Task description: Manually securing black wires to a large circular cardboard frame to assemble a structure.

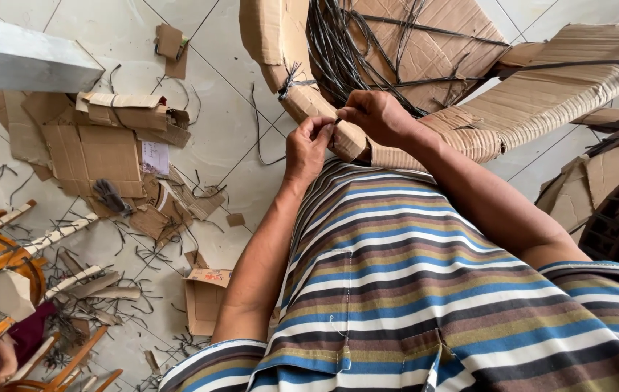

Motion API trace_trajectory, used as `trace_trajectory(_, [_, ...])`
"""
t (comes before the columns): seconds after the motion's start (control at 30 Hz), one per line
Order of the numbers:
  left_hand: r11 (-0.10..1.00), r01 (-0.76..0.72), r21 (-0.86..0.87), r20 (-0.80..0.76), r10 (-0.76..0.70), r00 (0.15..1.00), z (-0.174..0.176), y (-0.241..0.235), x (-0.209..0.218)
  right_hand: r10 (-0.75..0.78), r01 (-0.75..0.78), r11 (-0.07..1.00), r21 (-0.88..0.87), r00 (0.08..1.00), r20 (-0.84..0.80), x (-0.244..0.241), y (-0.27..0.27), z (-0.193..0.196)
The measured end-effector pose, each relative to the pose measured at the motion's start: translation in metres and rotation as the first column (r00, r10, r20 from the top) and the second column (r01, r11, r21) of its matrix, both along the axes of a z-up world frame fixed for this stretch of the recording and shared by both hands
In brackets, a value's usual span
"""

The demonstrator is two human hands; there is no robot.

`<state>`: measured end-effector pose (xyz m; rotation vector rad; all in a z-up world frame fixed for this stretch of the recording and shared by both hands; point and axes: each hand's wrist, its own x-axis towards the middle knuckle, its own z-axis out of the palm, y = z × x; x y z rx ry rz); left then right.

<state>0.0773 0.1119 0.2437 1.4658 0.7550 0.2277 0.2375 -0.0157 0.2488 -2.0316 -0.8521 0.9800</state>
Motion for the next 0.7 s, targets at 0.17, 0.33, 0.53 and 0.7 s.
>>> trace_trajectory(0.17, [0.999, 0.004, 0.049, -0.060, -0.001, 0.998, -0.003, -0.002, -0.013, -0.017, 0.018, 0.999, 0.026, 0.999, -0.035, 0.006, -0.005, -0.014])
trace_trajectory(0.33, [0.878, 0.090, 0.470, -0.140, -0.027, 0.990, -0.029, -0.007, -0.025, -0.056, 0.084, 0.992, 0.092, 0.960, -0.275, 0.001, -0.008, -0.009])
trace_trajectory(0.53, [0.724, 0.310, 0.616, -0.328, -0.122, 0.937, -0.033, -0.011, -0.032, -0.042, 0.078, 0.994, 0.078, 0.920, -0.390, -0.012, 0.006, 0.009])
trace_trajectory(0.7, [0.596, 0.470, 0.651, -0.395, -0.263, 0.880, -0.062, -0.001, -0.044, 0.340, -0.308, 0.926, 0.216, 0.932, -0.127, -0.046, 0.024, 0.021])
